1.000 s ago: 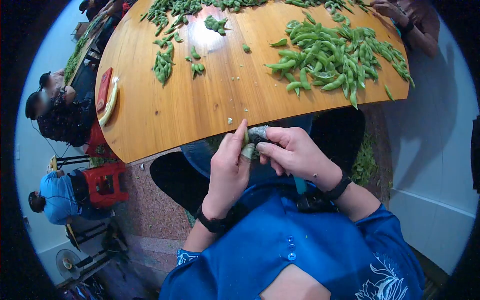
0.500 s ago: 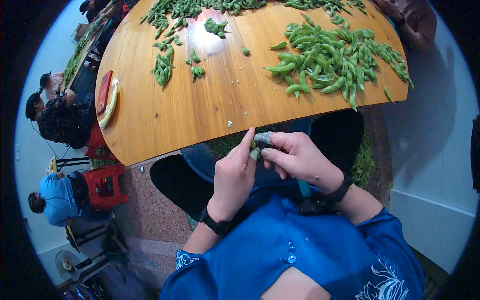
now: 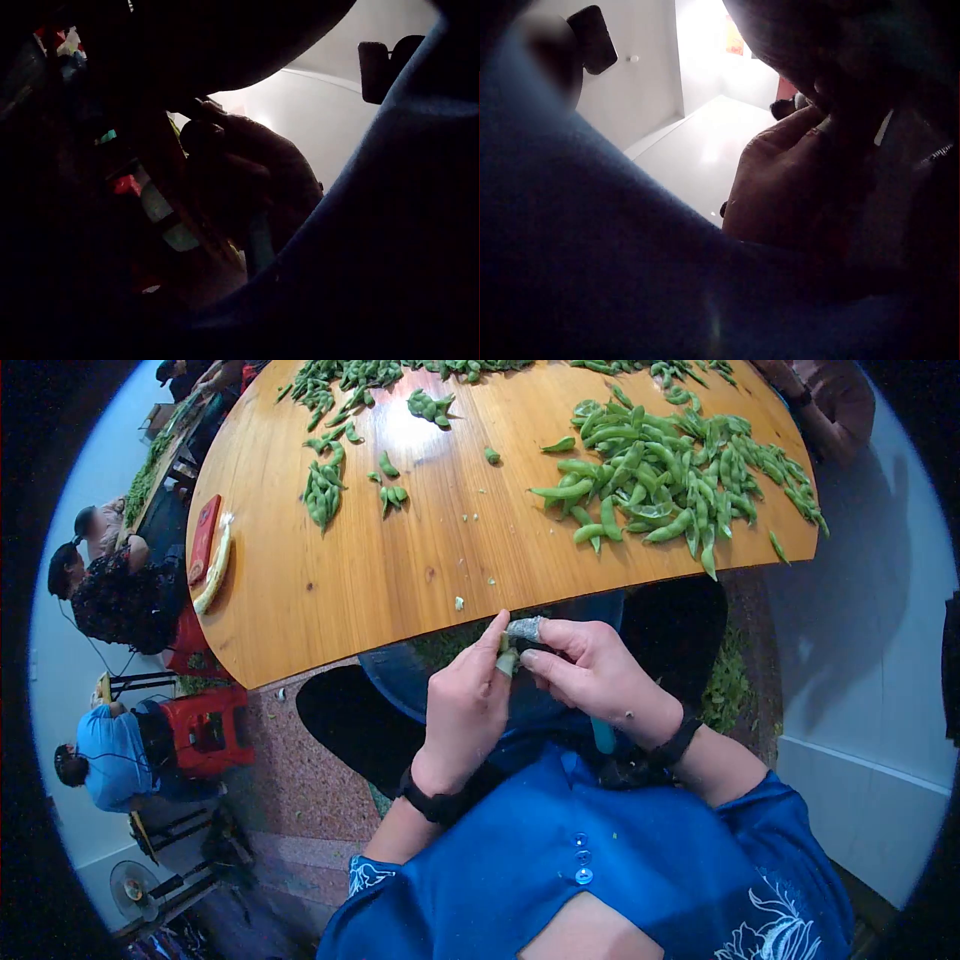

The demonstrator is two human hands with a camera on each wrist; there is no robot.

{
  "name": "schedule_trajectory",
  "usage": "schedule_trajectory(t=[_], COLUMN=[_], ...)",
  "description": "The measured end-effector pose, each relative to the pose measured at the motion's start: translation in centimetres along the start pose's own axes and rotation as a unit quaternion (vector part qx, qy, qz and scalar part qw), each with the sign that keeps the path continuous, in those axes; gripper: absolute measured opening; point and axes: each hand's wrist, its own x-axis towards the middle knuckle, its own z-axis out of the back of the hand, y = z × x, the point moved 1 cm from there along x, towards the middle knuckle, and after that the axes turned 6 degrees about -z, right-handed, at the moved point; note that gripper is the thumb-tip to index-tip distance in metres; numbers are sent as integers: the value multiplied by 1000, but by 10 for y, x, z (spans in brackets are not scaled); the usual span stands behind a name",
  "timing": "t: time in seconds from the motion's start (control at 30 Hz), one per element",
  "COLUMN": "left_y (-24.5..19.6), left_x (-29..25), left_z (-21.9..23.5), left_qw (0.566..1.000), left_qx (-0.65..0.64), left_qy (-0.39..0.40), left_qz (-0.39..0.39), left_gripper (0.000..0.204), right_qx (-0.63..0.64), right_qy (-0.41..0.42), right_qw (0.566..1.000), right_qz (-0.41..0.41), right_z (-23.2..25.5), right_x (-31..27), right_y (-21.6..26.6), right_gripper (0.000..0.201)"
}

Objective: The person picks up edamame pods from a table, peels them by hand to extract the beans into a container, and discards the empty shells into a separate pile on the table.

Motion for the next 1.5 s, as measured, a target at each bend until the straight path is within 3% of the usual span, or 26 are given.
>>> schedule_trajectory(t=[0.1,0.17,0.2,0.27,0.3,0.33,0.4,0.47,0.53,0.67,0.73,0.83,0.93,1.0,1.07,1.13,1.2,1.27,1.33,1.4,1.5], left_y=[4,13,14,17,15,12,6,4,-1,9,10,7,15,16,20,33,38,17,4,9,78], left_x=[1,-1,-2,-4,-3,-2,0,-2,0,-5,-7,-8,-11,-12,-15,-25,-34,-20,5,39,102], left_z=[8,8,7,5,2,1,-1,-8,-6,-7,-9,-5,-7,-6,-7,-11,-10,17,45,77,106], left_qw=[993,910,909,781,750,750,846,869,921,927,876,890,901,886,873,927,980,978,986,988,982], left_qx=[-86,-356,-356,-546,-580,-580,-430,-411,-306,-287,-372,-359,-330,-361,-386,-253,-98,67,-42,45,164], left_qy=[54,86,86,59,40,38,45,16,12,34,67,73,93,82,71,117,133,189,122,52,-66], left_qz=[58,197,197,299,316,316,312,275,241,240,299,270,265,278,288,251,111,47,106,136,64], left_gripper=[43,40,40,40,40,40,36,33,29,24,22,20,20,21,21,25,25,20,15,11,16], right_qx=[63,118,117,90,90,58,25,-62,-39,-55,-52,-82,4,26,62,70,28,-41,-135,-92,-94], right_qy=[29,70,70,84,85,59,35,-42,-32,-62,-68,-72,-12,-15,-57,-127,-206,-294,-352,-318,-324], right_qw=[996,982,982,984,984,991,997,995,998,995,994,992,1000,998,996,989,977,950,920,942,935], right_qz=[-54,-134,-134,-130,-130,-101,-70,60,37,62,69,61,-6,-52,-31,-36,43,101,107,64,109], right_z=[5,12,13,14,13,9,2,-4,-7,-9,-8,-6,-5,-5,1,20,52,88,109,117,114], right_x=[0,0,0,0,0,0,0,1,0,0,-1,-4,-5,-5,-3,2,10,22,22,22,26], right_y=[1,3,5,10,11,13,9,-1,0,-1,1,6,8,11,12,17,20,22,28,30,22], right_gripper=[15,15,15,12,12,13,15,19,24,22,22,20,18,19,19,24,28,28,25,26,27])
